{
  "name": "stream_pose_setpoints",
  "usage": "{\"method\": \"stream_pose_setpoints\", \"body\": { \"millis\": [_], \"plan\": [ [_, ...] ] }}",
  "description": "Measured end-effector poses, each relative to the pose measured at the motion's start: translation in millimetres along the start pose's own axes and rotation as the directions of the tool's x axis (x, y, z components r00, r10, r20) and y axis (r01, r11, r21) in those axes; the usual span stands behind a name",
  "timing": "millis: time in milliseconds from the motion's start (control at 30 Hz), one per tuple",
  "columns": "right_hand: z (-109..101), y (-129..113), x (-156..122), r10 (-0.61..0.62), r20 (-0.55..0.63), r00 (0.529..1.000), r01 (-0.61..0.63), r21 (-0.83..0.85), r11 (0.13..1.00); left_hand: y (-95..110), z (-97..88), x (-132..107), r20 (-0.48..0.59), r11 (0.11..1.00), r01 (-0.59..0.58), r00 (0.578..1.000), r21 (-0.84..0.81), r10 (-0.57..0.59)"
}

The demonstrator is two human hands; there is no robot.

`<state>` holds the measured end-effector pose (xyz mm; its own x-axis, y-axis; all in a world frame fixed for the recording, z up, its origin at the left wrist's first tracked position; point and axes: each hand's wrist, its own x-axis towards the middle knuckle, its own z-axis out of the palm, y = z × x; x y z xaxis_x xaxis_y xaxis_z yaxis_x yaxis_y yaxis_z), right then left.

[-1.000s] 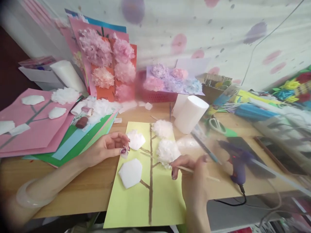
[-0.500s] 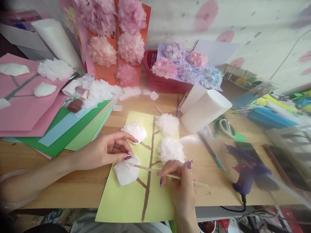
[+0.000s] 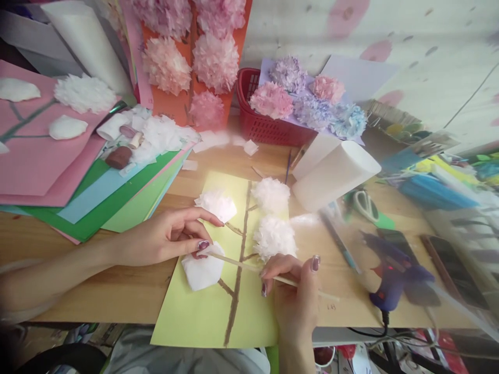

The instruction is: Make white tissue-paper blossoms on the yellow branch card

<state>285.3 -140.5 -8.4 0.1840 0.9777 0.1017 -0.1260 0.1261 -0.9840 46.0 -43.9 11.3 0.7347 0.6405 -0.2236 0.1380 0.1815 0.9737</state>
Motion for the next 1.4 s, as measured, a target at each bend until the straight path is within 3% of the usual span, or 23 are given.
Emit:
{"method": "stream_pose_setpoints", "body": {
  "millis": [167, 367, 467, 833, 1233, 1400],
  "plan": [
    [2.7, -1.4, 0.9, -0.008, -0.035, 0.999, 0.008, -0.002, 1.0, 0.8, 0.3, 1.1, 0.011, 1.0, 0.004, 1.0, -0.004, -0.004],
    [0.3, -3.6, 0.9, -0.142, -0.168, 0.975, 0.156, 0.069, 0.985, -0.4, -1.8, 2.9, -0.034, 1.0, -0.016, 0.999, -0.021, 0.015],
    [2.6, -5.4, 0.4, -0.137, -0.193, 0.972, 0.146, 0.029, 0.989, -0.5, -1.6, 2.8, -0.04, 1.0, -0.021, 0.999, -0.001, 0.021],
    [13.1, -7.0, -2.5, -0.111, -0.157, 0.981, 0.112, -0.002, 0.994, -3.5, 0.4, 3.3, -0.005, 0.999, -0.026, 1.0, 0.027, 0.026],
    [13.6, -3.6, -3.8, -0.137, -0.141, 0.981, 0.131, -0.048, 0.99, -2.6, 3.3, 3.8, -0.055, 0.999, -0.005, 0.998, -0.045, 0.003],
    [13.8, -0.1, -5.5, -0.162, -0.116, 0.98, 0.151, -0.099, 0.984, -1.0, -1.3, 4.2, -0.104, 0.999, -0.047, 0.993, 0.02, 0.049]
  ]
}}
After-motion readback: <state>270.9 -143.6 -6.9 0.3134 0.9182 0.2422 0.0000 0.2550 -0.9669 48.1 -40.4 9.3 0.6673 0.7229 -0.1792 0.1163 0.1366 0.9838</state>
